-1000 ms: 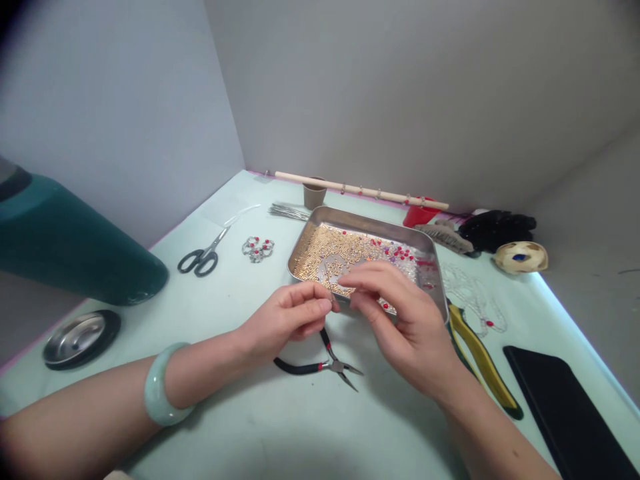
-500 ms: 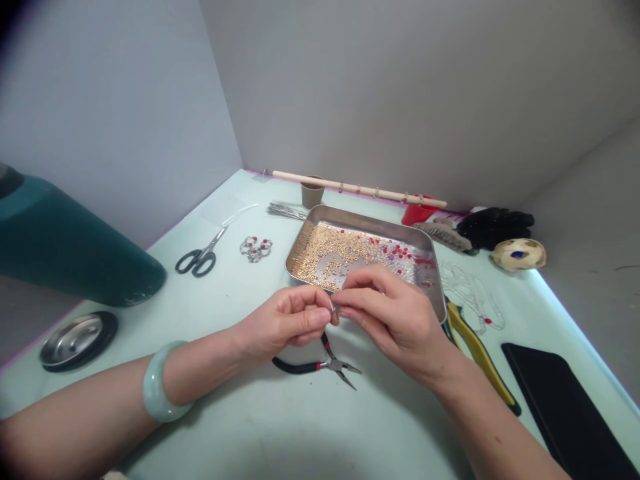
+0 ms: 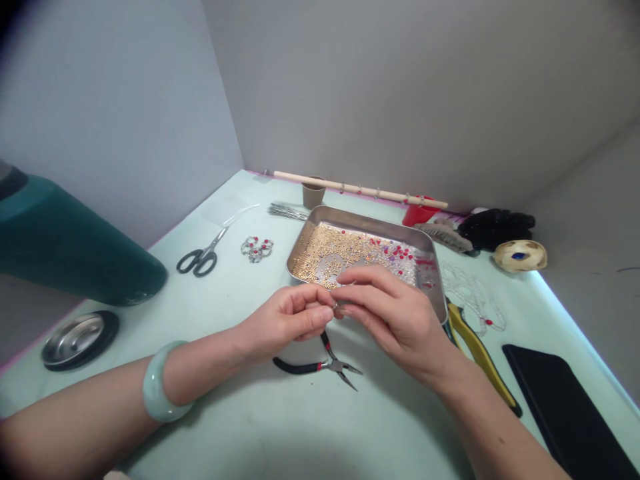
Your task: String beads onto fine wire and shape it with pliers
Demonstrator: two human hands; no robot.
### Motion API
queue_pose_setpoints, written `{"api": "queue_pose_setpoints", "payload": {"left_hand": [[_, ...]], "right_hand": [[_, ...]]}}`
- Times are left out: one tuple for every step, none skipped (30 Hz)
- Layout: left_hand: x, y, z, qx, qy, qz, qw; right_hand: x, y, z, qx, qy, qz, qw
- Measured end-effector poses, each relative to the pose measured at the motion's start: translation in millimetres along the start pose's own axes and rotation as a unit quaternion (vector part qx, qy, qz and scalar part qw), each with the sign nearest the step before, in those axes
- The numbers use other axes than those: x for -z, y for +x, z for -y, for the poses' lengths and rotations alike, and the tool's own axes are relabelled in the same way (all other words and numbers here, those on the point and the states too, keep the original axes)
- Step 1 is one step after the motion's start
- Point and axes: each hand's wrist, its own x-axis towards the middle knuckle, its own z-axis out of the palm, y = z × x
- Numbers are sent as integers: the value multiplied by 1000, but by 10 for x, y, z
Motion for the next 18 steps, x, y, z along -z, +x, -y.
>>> {"api": "queue_pose_setpoints", "payload": {"left_hand": [[-1, -1, -1, 0, 4, -3, 1000], [-2, -2, -3, -1, 10, -6, 1000], [-5, -3, -6, -2, 17, -10, 1000], [-8, -4, -11, -3, 27, -14, 1000], [-12, -6, -16, -5, 41, -20, 999], [-17, -7, -22, -8, 61, -27, 998], [-22, -9, -28, -13, 84, -36, 996], [-27, -11, -33, -18, 107, -46, 993], [-31, -15, -39, -26, 129, -55, 990], [-35, -20, -43, -35, 152, -62, 986], [-38, -26, -45, -47, 176, -68, 981], [-40, -34, -46, -60, 204, -73, 974], [-41, -42, -44, -77, 235, -78, 966], [-41, -51, -41, -94, 269, -83, 955], [-41, -59, -35, -112, 302, -88, 943], [-40, -65, -28, -131, 331, -91, 930], [-39, -70, -20, -148, 356, -92, 918], [-38, -73, -11, -163, 376, -92, 908]], "right_hand": [[1, 0, -4, -1, 0, 1, 1000], [0, 1, -8, -2, 0, 2, 1000], [0, 3, -11, -2, 0, 3, 1000], [0, 5, -14, -2, 0, 4, 1000], [0, 7, -16, -1, -1, 4, 1000], [2, 9, -16, 1, -1, 4, 1000], [4, 11, -15, 2, 0, 4, 1000], [6, 12, -12, 4, 1, 3, 1000], [6, 14, -7, 6, 3, 3, 1000], [5, 16, 0, 7, 4, 3, 1000], [2, 18, 9, 8, 4, 2, 1000], [-4, 22, 20, 8, 4, 2, 1000], [-10, 27, 33, 7, 3, 2, 1000], [-17, 32, 49, 4, 3, 2, 1000], [-24, 38, 67, -2, 5, 1, 1000], [-28, 44, 88, -11, 9, 0, 1000], [-31, 50, 109, -22, 15, 3, 1000], [-30, 56, 129, -34, 22, 6, 999]]}}
